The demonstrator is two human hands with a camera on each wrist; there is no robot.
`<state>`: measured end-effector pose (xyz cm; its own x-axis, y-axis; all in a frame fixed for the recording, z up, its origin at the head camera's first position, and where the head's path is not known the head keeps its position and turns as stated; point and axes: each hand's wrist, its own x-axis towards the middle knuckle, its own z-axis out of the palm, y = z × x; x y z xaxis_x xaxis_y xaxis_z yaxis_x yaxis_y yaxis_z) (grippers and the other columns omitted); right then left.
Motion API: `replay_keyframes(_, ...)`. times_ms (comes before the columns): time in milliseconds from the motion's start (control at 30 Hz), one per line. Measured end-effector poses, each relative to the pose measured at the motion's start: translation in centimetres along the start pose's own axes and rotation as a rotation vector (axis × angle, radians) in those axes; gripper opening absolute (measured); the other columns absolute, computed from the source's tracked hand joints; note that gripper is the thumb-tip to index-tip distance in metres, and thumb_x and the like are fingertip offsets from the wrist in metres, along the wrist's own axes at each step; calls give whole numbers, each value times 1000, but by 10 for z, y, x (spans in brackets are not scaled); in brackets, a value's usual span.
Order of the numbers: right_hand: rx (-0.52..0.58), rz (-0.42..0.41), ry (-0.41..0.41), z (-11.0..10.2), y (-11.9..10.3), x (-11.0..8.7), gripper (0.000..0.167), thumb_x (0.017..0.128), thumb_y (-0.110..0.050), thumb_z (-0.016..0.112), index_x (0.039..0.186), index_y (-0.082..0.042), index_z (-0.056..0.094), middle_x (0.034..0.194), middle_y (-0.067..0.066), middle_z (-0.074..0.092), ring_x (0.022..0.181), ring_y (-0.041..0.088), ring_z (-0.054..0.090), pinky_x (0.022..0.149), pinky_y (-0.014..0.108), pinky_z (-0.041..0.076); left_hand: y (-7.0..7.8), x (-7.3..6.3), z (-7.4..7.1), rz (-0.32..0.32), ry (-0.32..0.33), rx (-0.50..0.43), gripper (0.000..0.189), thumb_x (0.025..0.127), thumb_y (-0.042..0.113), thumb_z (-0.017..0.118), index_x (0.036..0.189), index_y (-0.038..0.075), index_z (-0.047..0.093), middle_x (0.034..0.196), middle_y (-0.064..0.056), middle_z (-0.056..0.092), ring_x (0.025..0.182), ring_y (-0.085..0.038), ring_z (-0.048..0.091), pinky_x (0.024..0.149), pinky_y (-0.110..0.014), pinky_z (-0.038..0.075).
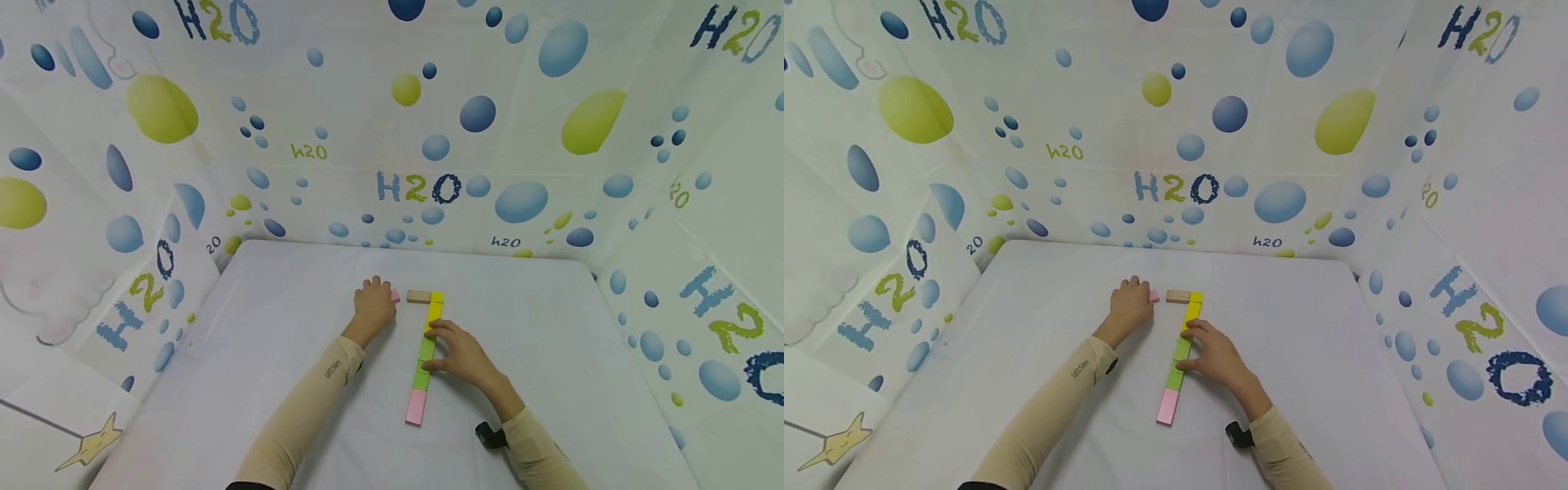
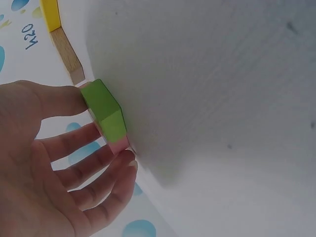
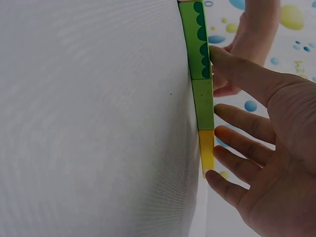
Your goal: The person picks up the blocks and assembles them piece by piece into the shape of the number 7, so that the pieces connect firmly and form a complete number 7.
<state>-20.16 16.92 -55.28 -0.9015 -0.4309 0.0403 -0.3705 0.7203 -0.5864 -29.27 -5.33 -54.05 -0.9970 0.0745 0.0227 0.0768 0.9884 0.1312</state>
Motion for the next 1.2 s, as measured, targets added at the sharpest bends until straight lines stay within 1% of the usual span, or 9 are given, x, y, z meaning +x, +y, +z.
replay_keyframes(200,5,-4,4,0,-1,0,67,74,-38,96,130,-11,72,148,6,58,138,29,54,115,47,44,-1,1,1,6,-4,-4,31,92,19,74,118,3,71,116,-15,63,109,-34,61,88,-51,57)
replay_keyframes(367,5,-6,6,0,-1,0,67,74,-37,96,130,-10,72,148,7,58,138,29,54,116,47,44,-3,5,2,19,-10,-4,27,93,16,73,116,3,74,116,-15,62,109,-34,61,88,-50,57)
replay_keyframes(633,-14,-13,6,1,2,0,67,74,-41,96,130,-12,72,148,6,58,137,28,54,115,46,45,-4,6,3,55,11,12,19,93,14,74,110,7,77,110,-11,62,104,-30,62,85,-47,58)
replay_keyframes(833,-19,-21,11,2,3,1,67,74,-41,96,129,-12,73,148,6,59,137,28,55,115,46,45,-4,7,4,69,34,-6,21,93,11,73,113,8,79,112,-12,64,104,-30,63,84,-47,58)
replay_keyframes(1033,-21,-20,12,2,3,1,67,74,-41,96,129,-12,72,148,6,58,137,28,55,115,46,45,-2,9,4,75,33,-12,20,94,11,73,113,9,79,111,-11,64,102,-30,63,84,-47,58)
replay_keyframes(1200,-5,-9,7,2,3,1,67,73,-40,96,130,-12,72,148,6,58,138,29,54,115,47,44,-2,9,5,94,49,-25,20,93,9,72,112,7,79,112,-13,65,102,-31,63,83,-48,58)
